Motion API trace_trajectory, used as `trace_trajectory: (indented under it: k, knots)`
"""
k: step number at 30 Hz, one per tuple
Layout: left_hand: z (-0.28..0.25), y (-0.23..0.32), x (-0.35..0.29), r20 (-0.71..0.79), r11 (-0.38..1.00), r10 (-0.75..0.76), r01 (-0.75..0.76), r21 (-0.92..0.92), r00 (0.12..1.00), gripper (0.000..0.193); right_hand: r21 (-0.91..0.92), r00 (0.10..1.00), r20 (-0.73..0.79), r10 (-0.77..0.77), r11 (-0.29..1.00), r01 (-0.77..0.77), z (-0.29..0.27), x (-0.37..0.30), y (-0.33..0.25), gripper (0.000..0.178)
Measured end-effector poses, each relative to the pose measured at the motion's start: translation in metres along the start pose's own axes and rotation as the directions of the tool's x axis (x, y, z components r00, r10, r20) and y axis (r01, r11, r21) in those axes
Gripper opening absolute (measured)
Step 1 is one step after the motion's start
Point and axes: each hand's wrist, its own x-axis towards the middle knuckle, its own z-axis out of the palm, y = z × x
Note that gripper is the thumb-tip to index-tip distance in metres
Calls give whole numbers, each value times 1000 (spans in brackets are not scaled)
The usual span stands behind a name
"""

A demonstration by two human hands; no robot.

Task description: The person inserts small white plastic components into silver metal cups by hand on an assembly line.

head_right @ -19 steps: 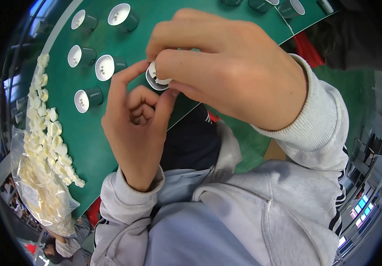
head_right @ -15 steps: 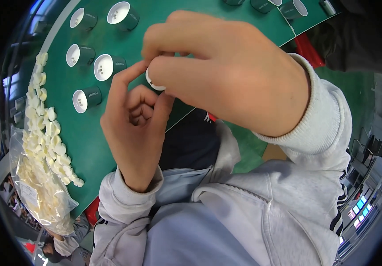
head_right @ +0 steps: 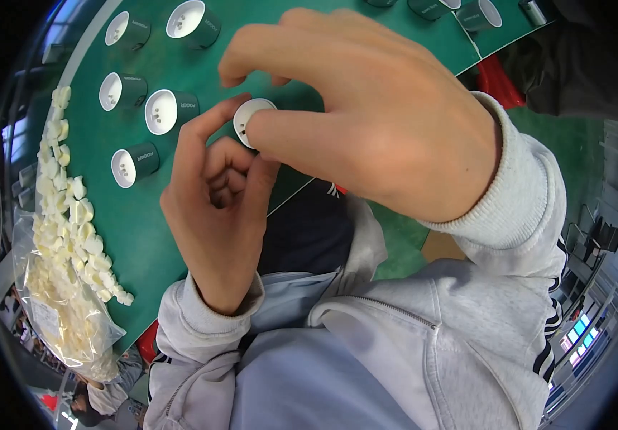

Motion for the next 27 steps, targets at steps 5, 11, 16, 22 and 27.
trace_trajectory:
  k: [5, 11, 16, 22, 27]
  knots:
    - [1, -2, 1, 4, 999, 41, -41, 7, 999, 34, -107, 999, 15, -43, 993, 44, 2, -3, 5, 34]
    - [0, -1, 0, 7, 1000, 19, -19, -1, 1000, 33, -140, 1000, 10, -24, 990, 25, 4, -4, 4, 33]
    - [-1, -2, 1, -4, 999, 35, -35, 17, 999, 32, -155, 999, 9, 39, 987, -37, 5, -1, 2, 29]
    - [5, -5, 1, -34, 997, 81, -80, 18, 996, 32, -193, 997, 17, 71, 979, -66, 9, -8, -2, 29]
    - [1, -4, 1, -55, 996, 65, -62, 62, 996, 40, -193, 998, 69, -2, 981, 15, 2, -9, 2, 30]
